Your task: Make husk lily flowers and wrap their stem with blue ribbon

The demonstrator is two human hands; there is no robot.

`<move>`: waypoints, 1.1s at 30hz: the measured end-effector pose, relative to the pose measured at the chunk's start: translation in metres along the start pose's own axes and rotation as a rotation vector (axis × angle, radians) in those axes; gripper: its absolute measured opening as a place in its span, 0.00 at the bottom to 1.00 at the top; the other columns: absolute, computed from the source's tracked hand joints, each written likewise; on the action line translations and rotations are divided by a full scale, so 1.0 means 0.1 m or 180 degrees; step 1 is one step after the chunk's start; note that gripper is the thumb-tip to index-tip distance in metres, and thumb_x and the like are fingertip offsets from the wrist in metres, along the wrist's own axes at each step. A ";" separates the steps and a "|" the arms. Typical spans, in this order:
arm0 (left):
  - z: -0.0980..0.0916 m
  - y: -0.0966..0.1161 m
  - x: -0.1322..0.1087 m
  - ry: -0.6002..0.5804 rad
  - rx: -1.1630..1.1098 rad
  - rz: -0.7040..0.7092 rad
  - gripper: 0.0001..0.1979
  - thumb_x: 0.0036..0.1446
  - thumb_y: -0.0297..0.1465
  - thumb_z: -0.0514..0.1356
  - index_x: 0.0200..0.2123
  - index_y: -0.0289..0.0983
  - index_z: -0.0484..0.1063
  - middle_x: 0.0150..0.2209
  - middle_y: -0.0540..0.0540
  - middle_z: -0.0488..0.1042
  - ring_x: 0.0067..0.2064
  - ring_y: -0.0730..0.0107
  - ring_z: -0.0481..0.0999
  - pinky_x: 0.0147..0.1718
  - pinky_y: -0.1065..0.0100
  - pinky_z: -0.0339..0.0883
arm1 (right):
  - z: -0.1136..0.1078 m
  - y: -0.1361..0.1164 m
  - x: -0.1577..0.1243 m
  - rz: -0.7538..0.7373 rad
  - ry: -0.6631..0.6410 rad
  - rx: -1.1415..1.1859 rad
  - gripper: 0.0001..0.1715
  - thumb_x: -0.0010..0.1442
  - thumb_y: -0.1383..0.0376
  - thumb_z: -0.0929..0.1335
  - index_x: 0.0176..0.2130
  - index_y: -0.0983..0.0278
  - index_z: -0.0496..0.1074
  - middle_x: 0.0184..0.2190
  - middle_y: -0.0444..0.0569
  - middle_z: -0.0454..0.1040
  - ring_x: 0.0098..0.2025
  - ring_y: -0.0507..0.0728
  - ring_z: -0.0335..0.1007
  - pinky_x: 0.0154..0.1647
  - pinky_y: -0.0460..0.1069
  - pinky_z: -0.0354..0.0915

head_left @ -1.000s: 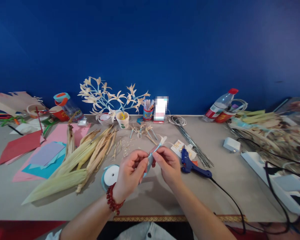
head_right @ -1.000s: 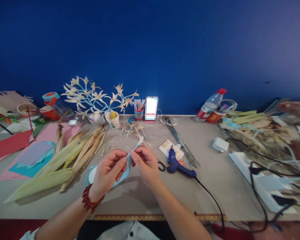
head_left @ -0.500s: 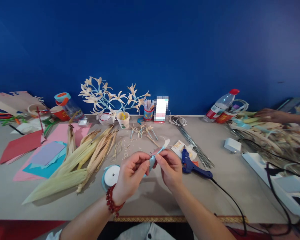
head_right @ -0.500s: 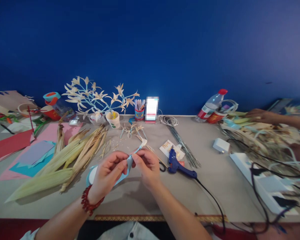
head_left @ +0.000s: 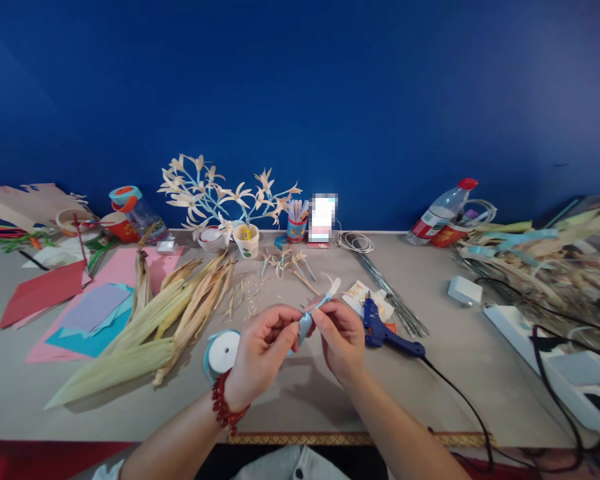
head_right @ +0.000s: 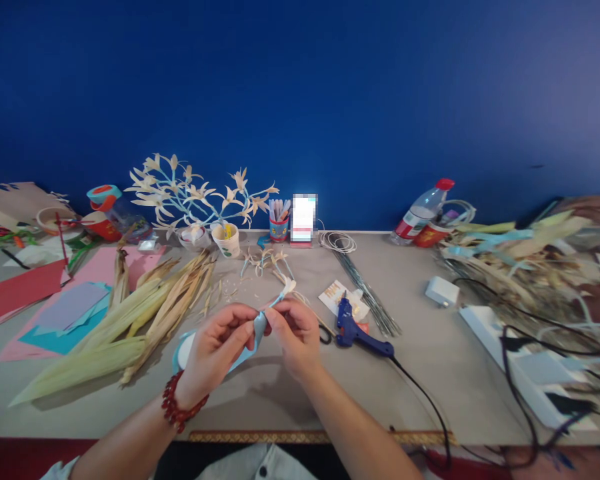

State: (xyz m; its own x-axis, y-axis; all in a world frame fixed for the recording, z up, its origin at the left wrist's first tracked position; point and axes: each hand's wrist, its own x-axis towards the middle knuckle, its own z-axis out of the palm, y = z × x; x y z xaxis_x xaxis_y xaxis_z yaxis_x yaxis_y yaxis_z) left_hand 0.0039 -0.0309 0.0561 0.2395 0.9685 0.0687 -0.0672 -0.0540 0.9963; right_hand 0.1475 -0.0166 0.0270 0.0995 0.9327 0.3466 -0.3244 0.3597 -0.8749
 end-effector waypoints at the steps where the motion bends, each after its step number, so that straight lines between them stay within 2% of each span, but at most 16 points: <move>1: 0.00 0.00 0.00 -0.0006 -0.0002 0.0006 0.08 0.62 0.35 0.58 0.38 0.36 0.72 0.26 0.49 0.71 0.24 0.77 0.67 0.21 0.76 0.58 | 0.00 0.00 0.00 -0.0013 -0.0007 0.0014 0.09 0.61 0.61 0.71 0.30 0.61 0.76 0.26 0.45 0.72 0.26 0.52 0.68 0.25 0.47 0.64; 6: 0.00 0.01 0.00 -0.0022 0.0010 0.0041 0.08 0.62 0.34 0.58 0.39 0.36 0.73 0.26 0.50 0.71 0.24 0.78 0.66 0.21 0.76 0.58 | -0.01 0.01 0.00 -0.0038 -0.0037 0.0100 0.08 0.62 0.63 0.70 0.31 0.62 0.76 0.25 0.45 0.72 0.26 0.51 0.68 0.26 0.46 0.64; 26: 0.00 -0.01 -0.01 0.0042 0.0009 0.0064 0.09 0.62 0.34 0.58 0.40 0.35 0.74 0.27 0.48 0.73 0.26 0.75 0.69 0.22 0.76 0.60 | 0.00 0.01 0.00 0.0006 0.0073 0.0011 0.10 0.60 0.59 0.71 0.29 0.61 0.76 0.27 0.45 0.70 0.26 0.52 0.67 0.26 0.47 0.65; 33: 0.02 -0.02 0.01 0.0152 -0.0078 0.0026 0.08 0.61 0.33 0.59 0.39 0.36 0.74 0.25 0.50 0.72 0.25 0.76 0.69 0.22 0.76 0.62 | -0.02 -0.03 0.05 -0.0032 -0.0058 -0.0168 0.09 0.60 0.60 0.71 0.30 0.60 0.76 0.26 0.45 0.72 0.26 0.52 0.68 0.27 0.47 0.65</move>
State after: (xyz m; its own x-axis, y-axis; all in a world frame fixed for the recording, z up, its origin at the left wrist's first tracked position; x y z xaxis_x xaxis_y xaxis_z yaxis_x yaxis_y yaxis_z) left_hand 0.0067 -0.0302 0.0546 0.1925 0.9785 0.0738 -0.0928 -0.0567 0.9941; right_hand 0.1507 -0.0130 0.0302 0.0852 0.9286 0.3612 -0.2732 0.3704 -0.8878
